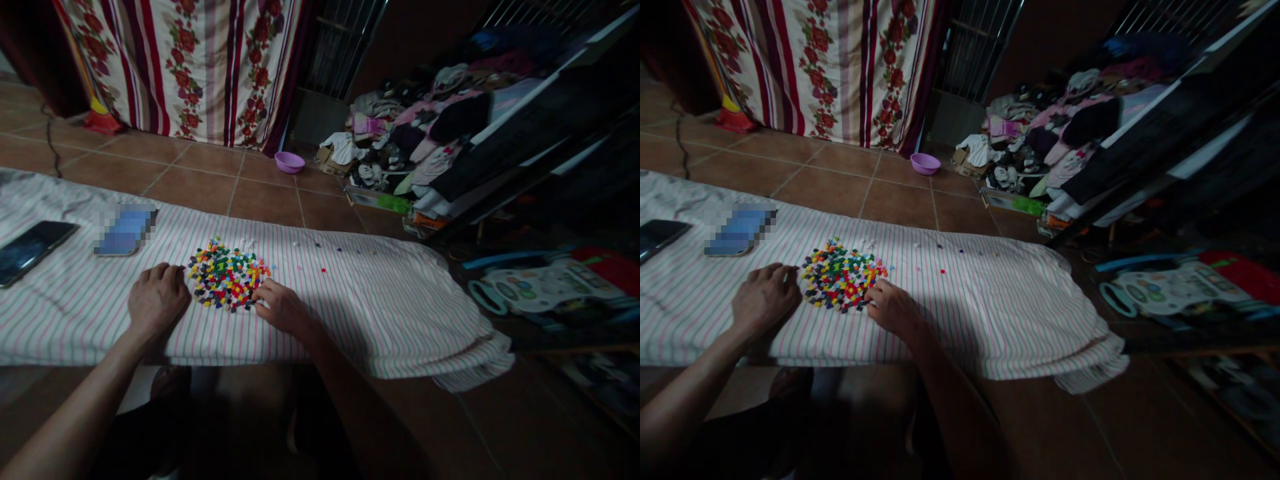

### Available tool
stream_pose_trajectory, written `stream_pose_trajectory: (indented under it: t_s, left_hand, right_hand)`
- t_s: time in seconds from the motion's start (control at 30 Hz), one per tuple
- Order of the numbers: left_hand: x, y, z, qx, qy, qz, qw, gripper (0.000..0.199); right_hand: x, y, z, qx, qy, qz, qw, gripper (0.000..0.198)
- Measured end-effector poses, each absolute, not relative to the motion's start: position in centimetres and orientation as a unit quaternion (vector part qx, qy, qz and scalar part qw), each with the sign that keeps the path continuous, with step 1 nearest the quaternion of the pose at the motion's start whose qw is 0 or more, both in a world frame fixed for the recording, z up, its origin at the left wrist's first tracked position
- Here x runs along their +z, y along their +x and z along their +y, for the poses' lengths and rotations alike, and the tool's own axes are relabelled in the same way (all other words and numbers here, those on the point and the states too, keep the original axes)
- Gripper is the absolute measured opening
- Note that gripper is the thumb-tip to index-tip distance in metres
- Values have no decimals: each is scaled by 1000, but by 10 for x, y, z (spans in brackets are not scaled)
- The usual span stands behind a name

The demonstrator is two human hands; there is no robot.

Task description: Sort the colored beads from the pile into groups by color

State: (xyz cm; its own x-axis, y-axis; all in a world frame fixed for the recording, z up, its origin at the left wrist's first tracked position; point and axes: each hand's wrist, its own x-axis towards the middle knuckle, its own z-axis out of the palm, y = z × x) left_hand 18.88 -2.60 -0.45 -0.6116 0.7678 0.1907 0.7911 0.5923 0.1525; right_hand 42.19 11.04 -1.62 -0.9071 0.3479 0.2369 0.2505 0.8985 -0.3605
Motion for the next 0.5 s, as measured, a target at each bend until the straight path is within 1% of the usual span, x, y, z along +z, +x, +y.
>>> stream_pose_trajectory:
  t_s: [0.37, 0.5]
  left_hand:
    - [-3, 189, -27, -125, -443, -887, 39, 42]
    - [-1, 191, -26, -112, -439, -890, 44, 43]
  right_hand:
    - [-14, 423, 111, 195, -168, -948, 186, 19]
    - [-17, 425, 113, 214, -167, -942, 199, 20]
